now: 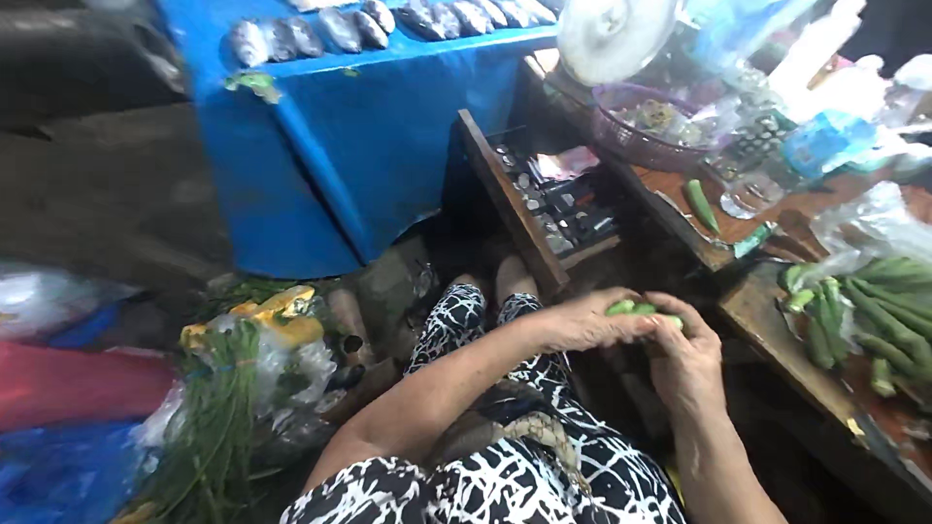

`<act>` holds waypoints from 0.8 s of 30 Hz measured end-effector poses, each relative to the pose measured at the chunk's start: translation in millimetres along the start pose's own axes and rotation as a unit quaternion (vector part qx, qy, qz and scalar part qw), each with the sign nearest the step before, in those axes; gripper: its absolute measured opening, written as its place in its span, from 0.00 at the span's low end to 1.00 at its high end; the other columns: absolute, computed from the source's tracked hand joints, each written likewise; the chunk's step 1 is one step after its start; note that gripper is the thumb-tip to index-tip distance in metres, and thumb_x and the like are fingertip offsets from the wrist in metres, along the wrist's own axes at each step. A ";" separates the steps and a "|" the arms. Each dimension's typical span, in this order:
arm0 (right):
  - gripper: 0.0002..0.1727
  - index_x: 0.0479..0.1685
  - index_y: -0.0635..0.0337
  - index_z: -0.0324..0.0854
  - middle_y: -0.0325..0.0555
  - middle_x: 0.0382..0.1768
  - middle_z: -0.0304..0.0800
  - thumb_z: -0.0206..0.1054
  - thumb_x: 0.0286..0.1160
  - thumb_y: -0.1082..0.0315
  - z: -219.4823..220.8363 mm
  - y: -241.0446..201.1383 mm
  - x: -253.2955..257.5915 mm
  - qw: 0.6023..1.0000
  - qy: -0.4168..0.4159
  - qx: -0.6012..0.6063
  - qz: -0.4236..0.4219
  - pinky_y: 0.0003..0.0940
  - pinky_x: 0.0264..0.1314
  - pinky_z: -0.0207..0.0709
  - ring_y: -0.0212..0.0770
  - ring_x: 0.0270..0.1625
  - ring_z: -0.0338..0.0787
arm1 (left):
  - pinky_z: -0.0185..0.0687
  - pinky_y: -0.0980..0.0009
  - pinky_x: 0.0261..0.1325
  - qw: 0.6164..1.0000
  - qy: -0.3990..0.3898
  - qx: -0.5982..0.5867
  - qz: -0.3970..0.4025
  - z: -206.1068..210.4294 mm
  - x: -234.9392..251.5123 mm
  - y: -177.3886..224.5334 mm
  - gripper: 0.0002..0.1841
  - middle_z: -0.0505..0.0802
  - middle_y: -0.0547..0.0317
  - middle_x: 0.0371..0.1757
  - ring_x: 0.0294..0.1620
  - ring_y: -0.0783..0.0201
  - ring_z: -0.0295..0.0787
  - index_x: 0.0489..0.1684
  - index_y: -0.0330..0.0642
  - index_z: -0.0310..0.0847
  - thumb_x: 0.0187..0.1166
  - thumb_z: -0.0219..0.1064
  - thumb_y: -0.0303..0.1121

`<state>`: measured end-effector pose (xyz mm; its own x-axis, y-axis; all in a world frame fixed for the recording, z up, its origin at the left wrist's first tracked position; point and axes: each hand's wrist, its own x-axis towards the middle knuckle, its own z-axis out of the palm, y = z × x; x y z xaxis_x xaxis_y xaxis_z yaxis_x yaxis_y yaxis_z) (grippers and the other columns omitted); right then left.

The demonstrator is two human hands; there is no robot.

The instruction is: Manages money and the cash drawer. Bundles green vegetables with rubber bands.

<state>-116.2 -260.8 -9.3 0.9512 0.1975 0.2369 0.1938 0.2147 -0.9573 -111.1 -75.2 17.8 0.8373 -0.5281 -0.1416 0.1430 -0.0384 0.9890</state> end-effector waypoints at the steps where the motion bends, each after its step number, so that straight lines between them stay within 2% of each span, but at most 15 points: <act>1: 0.13 0.58 0.59 0.86 0.37 0.44 0.95 0.68 0.78 0.69 3.6 0.6 5.0 1.000 0.007 0.007 -0.008 0.30 0.44 0.91 0.31 0.39 0.93 | 0.63 0.84 0.22 0.999 0.011 -0.036 -0.016 -1.5 0.6 -0.9 0.20 0.85 0.67 0.36 0.21 0.81 0.70 0.75 0.44 0.71 0.91 0.56 0.43; 3: 0.13 0.59 0.60 0.86 0.42 0.41 0.95 0.68 0.79 0.70 8.5 2.3 12.7 0.999 0.013 0.025 -0.017 0.34 0.43 0.92 0.34 0.37 0.94 | 0.59 0.87 0.17 0.995 0.009 -0.094 -0.026 -7.0 2.2 -6.5 0.19 0.85 0.70 0.36 0.17 0.83 0.66 0.70 0.50 0.72 0.92 0.48 0.48; 5: 0.15 0.63 0.59 0.84 0.45 0.46 0.95 0.67 0.81 0.68 8.4 0.2 18.0 1.000 -0.003 0.028 -0.009 0.34 0.46 0.92 0.36 0.40 0.94 | 0.61 0.88 0.16 0.990 0.004 -0.136 -0.024 -11.8 3.6 -10.5 0.18 0.87 0.69 0.37 0.15 0.83 0.67 0.63 0.52 0.74 0.92 0.48 0.52; 7: 0.19 0.71 0.59 0.79 0.47 0.50 0.93 0.64 0.84 0.67 3.3 -4.4 23.6 0.999 -0.037 0.012 0.017 0.33 0.48 0.91 0.36 0.43 0.94 | 0.68 0.87 0.18 0.988 0.001 -0.157 -0.012 -16.2 3.4 -13.2 0.21 0.89 0.65 0.40 0.18 0.80 0.74 0.66 0.50 0.76 0.91 0.47 0.53; 10: 0.24 0.80 0.60 0.70 0.48 0.53 0.93 0.58 0.86 0.68 -4.5 -14.5 30.8 0.993 -0.094 -0.046 0.058 0.33 0.48 0.91 0.38 0.44 0.94 | 0.77 0.84 0.20 0.987 0.001 -0.156 -0.021 -19.3 3.1 -15.1 0.27 0.93 0.57 0.44 0.21 0.74 0.83 0.76 0.49 0.75 0.93 0.42 0.54; 12: 0.25 0.81 0.60 0.70 0.47 0.53 0.92 0.57 0.85 0.70 -4.9 -20.7 33.8 0.987 -0.118 -0.077 0.070 0.33 0.45 0.92 0.38 0.42 0.94 | 0.82 0.80 0.22 0.989 0.027 -0.137 -0.051 -16.6 2.9 -10.4 0.29 0.94 0.54 0.40 0.22 0.69 0.87 0.73 0.47 0.76 0.94 0.36 0.53; 14: 0.24 0.80 0.60 0.71 0.46 0.52 0.92 0.58 0.86 0.69 -4.3 -24.5 35.0 0.981 -0.140 -0.118 0.071 0.31 0.42 0.92 0.36 0.39 0.93 | 0.87 0.75 0.26 0.989 0.055 -0.123 -0.061 -12.3 4.4 -8.2 0.30 0.94 0.54 0.36 0.26 0.66 0.91 0.62 0.43 0.79 0.94 0.33 0.54; 18: 0.27 0.84 0.52 0.69 0.42 0.54 0.92 0.60 0.86 0.64 -1.6 -26.0 36.9 0.957 -0.169 -0.224 0.079 0.30 0.43 0.92 0.33 0.41 0.94 | 0.91 0.71 0.41 0.985 0.111 -0.119 -0.057 -6.5 7.2 -8.6 0.30 0.92 0.59 0.39 0.37 0.68 0.92 0.59 0.42 0.81 0.94 0.38 0.55; 20: 0.30 0.87 0.47 0.66 0.43 0.59 0.89 0.60 0.85 0.61 1.6 -24.4 37.5 0.935 -0.176 -0.297 0.079 0.34 0.44 0.91 0.33 0.42 0.93 | 0.91 0.68 0.48 0.981 0.143 -0.113 -0.071 -3.1 9.0 -10.9 0.30 0.92 0.58 0.44 0.43 0.67 0.91 0.61 0.44 0.80 0.93 0.39 0.58; 22: 0.31 0.90 0.47 0.63 0.49 0.62 0.85 0.60 0.86 0.62 9.6 -21.6 37.2 0.914 -0.183 -0.354 0.070 0.40 0.43 0.91 0.37 0.41 0.92 | 0.88 0.66 0.53 0.975 0.176 -0.101 -0.092 1.4 9.3 -14.6 0.31 0.91 0.58 0.51 0.50 0.66 0.90 0.69 0.48 0.78 0.91 0.39 0.61; 24: 0.34 0.91 0.50 0.59 0.54 0.67 0.83 0.61 0.85 0.63 16.8 -20.1 36.3 0.898 -0.190 -0.395 0.050 0.47 0.50 0.90 0.43 0.47 0.92 | 0.87 0.63 0.58 0.970 0.184 -0.106 -0.118 3.0 9.3 -18.1 0.34 0.91 0.57 0.59 0.56 0.64 0.89 0.79 0.51 0.73 0.89 0.40 0.64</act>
<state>-89.6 -241.9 21.3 0.8516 0.5228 0.0383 0.3640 -0.5372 -0.7609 -107.5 -82.0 -1.3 0.8943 -0.1849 -0.4074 0.4262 0.0751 0.9015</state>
